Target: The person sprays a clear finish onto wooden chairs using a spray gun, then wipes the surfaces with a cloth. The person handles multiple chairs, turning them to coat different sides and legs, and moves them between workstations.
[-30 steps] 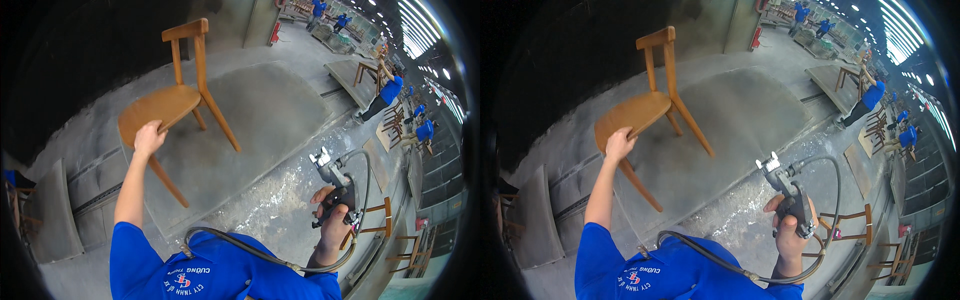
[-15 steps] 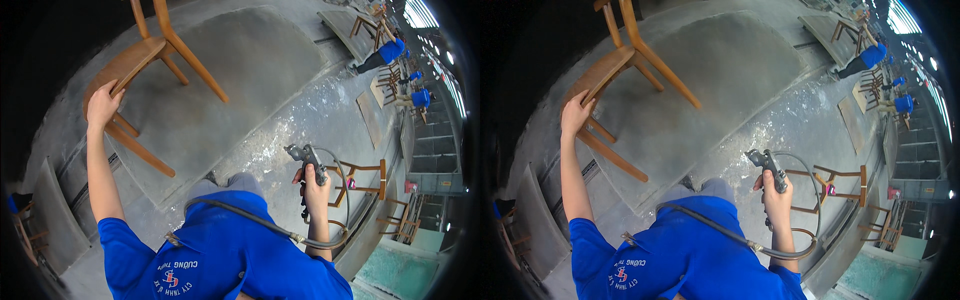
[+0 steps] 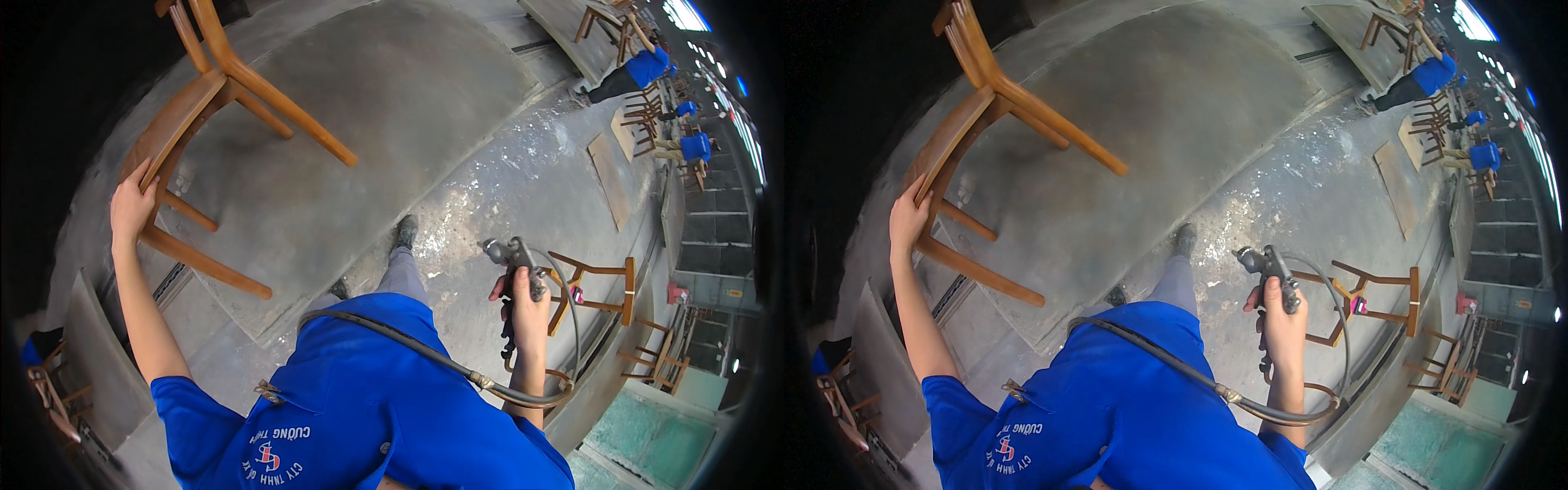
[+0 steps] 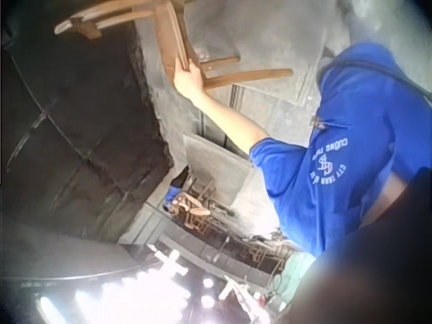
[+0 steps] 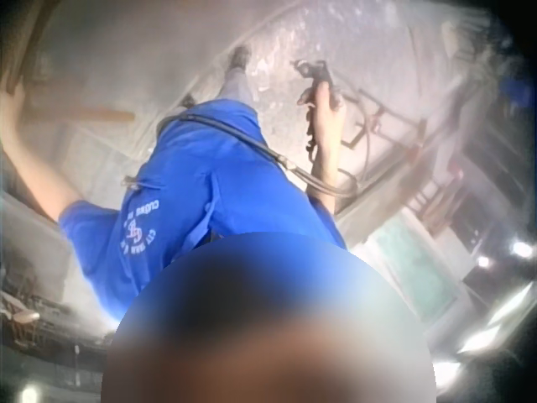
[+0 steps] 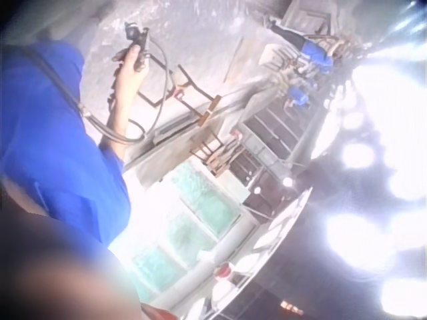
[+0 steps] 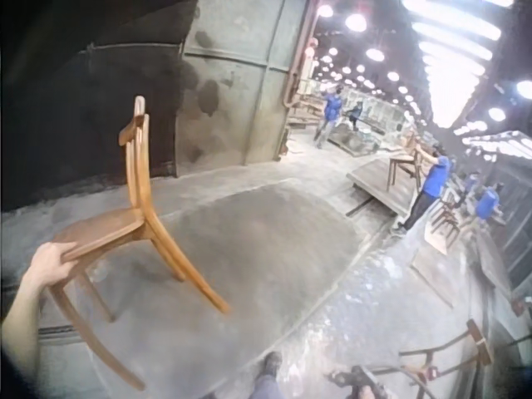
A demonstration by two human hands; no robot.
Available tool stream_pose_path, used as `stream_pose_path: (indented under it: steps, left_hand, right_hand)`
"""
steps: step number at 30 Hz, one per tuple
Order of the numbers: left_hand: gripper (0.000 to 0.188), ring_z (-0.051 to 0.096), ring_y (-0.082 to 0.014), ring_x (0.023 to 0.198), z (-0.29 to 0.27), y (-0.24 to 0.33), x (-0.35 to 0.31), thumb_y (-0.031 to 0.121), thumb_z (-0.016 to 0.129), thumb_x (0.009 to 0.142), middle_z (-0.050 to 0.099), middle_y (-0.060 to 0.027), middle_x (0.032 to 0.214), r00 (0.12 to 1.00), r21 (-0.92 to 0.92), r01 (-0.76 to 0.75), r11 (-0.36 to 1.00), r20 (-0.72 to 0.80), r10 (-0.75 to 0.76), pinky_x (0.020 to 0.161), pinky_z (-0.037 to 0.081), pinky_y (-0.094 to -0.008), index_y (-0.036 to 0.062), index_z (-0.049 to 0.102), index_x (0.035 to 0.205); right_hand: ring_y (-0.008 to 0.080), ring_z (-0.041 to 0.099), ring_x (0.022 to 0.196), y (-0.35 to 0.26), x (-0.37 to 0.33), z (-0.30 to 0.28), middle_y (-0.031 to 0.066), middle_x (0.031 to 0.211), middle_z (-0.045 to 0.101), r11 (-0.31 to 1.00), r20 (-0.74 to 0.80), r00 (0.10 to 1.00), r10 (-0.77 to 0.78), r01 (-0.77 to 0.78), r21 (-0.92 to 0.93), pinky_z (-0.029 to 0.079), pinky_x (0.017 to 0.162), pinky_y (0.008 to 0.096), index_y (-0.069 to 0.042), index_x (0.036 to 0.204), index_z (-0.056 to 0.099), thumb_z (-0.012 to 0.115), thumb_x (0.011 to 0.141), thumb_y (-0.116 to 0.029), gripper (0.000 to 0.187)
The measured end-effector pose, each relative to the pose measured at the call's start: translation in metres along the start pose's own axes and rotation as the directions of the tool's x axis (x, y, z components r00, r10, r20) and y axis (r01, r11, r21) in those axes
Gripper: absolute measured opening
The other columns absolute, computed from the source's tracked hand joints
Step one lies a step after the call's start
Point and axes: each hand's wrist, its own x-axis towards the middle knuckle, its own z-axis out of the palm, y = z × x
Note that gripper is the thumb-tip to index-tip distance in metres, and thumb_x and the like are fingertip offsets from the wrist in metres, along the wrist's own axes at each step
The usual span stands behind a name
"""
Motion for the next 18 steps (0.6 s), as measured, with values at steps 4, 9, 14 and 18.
stream_pose_path:
  steps: [4,9,14,18]
  left_hand:
    - [0.045,0.063,-0.0398,0.114,0.007,0.005,0.014,0.024,0.059,0.091,0.067,-0.0223,0.121,0.994,0.061,0.096,0.993,0.039,-0.099,0.098,0.05,-0.045,0.0134,0.063,0.135]
    - [0.05,0.063,-0.0407,0.115,0.024,0.013,0.036,0.022,0.056,0.089,0.067,-0.0248,0.12,0.969,0.164,0.226,0.96,0.062,-0.239,0.098,0.05,-0.0459,0.0137,0.061,0.137]
    - [0.051,0.063,-0.0412,0.115,0.031,0.014,0.046,0.026,0.058,0.089,0.068,-0.0239,0.121,0.905,0.196,0.396,0.897,0.081,-0.417,0.098,0.05,-0.0462,0.0154,0.06,0.139]
    - [0.054,0.064,-0.0403,0.114,0.027,0.025,0.044,0.032,0.062,0.089,0.067,-0.025,0.12,0.913,0.173,0.381,0.908,0.088,-0.399,0.096,0.051,-0.046,0.017,0.059,0.141]
  right_hand:
    - [0.0062,0.05,0.048,-0.008,0.069,-0.019,0.0069,0.069,0.065,0.97,0.07,0.996,-0.046,0.028,0.24,0.038,0.042,0.0207,-0.002,0.097,0.062,0.047,0.105,-0.053,0.054]
    - [0.0062,0.052,0.053,-0.015,0.185,-0.05,0.0043,0.069,0.065,0.997,0.211,0.975,0.072,-0.068,-0.027,0.039,0.044,0.0214,-0.006,0.094,0.063,0.049,0.103,-0.056,0.053]
    - [0.0095,0.06,0.06,-0.006,0.27,-0.073,0.0053,0.071,0.065,0.98,0.307,0.938,0.16,-0.189,0.066,0.039,0.042,0.0207,-0.005,0.1,0.062,0.049,0.103,-0.056,0.053]
    - [0.015,0.066,0.067,-0.004,0.304,-0.091,0.0095,0.078,0.065,0.92,0.448,0.89,0.084,-0.243,0.309,0.039,0.042,0.0199,0.0,0.105,0.06,0.047,0.1,-0.063,0.065]
